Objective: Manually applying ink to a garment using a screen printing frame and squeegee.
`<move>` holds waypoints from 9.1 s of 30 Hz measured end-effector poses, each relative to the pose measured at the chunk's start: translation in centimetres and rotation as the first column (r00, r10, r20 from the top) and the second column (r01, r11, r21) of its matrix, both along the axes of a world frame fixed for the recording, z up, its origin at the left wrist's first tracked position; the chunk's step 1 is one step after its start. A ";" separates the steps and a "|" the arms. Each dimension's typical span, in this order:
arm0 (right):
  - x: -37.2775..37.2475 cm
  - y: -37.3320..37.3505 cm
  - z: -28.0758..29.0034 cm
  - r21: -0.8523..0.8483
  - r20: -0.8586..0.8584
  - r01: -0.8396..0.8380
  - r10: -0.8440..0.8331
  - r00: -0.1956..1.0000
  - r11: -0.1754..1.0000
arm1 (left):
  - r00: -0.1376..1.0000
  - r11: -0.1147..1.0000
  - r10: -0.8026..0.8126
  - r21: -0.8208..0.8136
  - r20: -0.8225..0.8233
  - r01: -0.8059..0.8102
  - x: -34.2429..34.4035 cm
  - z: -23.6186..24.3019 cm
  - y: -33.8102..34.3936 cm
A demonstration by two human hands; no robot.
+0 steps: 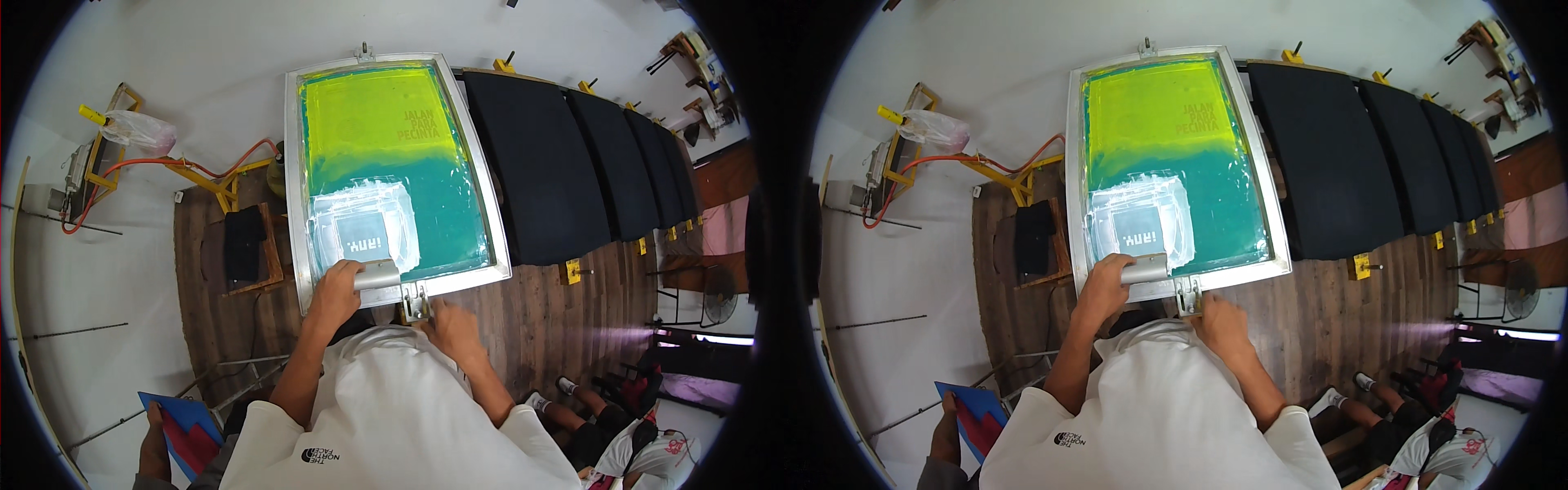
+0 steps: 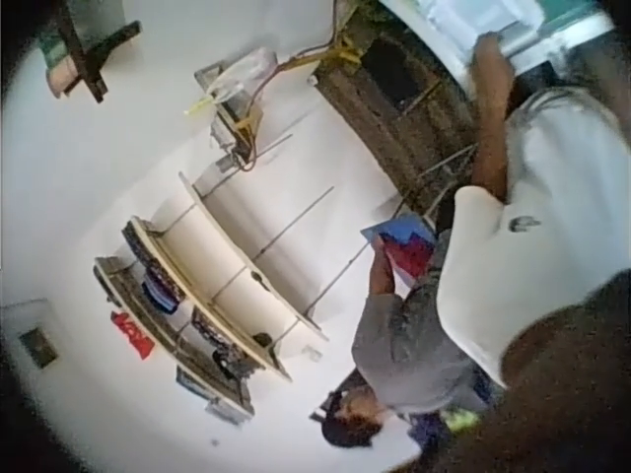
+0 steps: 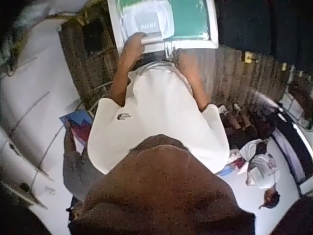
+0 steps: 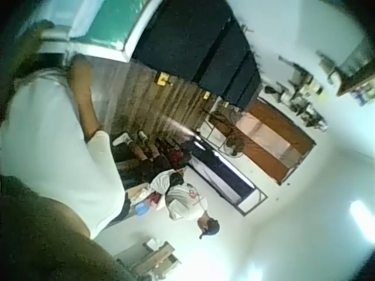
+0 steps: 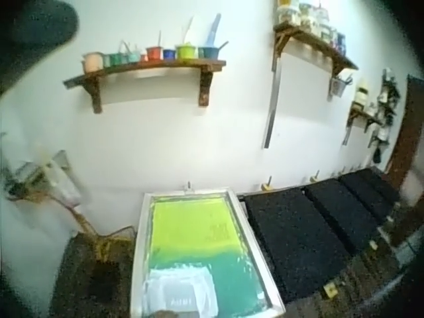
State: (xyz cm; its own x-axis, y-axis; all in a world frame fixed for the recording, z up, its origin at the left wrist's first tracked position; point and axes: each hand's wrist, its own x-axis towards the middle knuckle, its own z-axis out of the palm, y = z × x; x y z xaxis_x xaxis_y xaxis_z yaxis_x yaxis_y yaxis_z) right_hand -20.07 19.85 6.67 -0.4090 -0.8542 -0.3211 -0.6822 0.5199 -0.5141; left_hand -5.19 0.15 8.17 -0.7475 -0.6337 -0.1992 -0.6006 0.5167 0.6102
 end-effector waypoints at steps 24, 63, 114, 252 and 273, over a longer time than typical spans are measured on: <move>-3.0 -24.0 -0.3 -0.130 -0.167 -0.354 0.332 0.929 0.926 | 0.998 0.999 -0.025 -0.031 0.056 0.027 -3.4 1.5 -12.1; -3.9 -11.4 -0.6 -0.197 0.034 -0.233 0.244 0.969 0.952 | 0.925 0.933 -0.358 0.097 0.127 0.347 -4.2 -1.3 -3.4; -5.1 -22.2 -1.1 -0.152 -0.179 -0.358 0.331 0.927 0.921 | 0.997 0.987 0.010 -0.158 -0.078 -0.022 -4.4 -1.8 -9.7; -5.8 -22.3 -0.7 -0.210 -0.228 -0.312 0.264 0.937 0.927 | 0.994 0.971 -0.111 -0.213 -0.005 0.107 -5.2 -2.4 -11.2; -1.1 -12.7 2.7 -0.105 -0.028 -0.329 0.328 0.944 0.939 | 0.973 0.974 -0.225 -0.010 0.052 0.225 0.4 1.3 -2.7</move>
State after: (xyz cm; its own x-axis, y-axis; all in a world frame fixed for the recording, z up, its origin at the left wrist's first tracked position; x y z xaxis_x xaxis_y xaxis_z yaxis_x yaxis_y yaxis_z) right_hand -21.19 7.15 9.34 -0.1027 -0.9705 -0.2180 -0.8111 0.2086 -0.5464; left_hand -4.77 -2.58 9.49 -0.8604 -0.4536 -0.2320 -0.4978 0.6512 0.5728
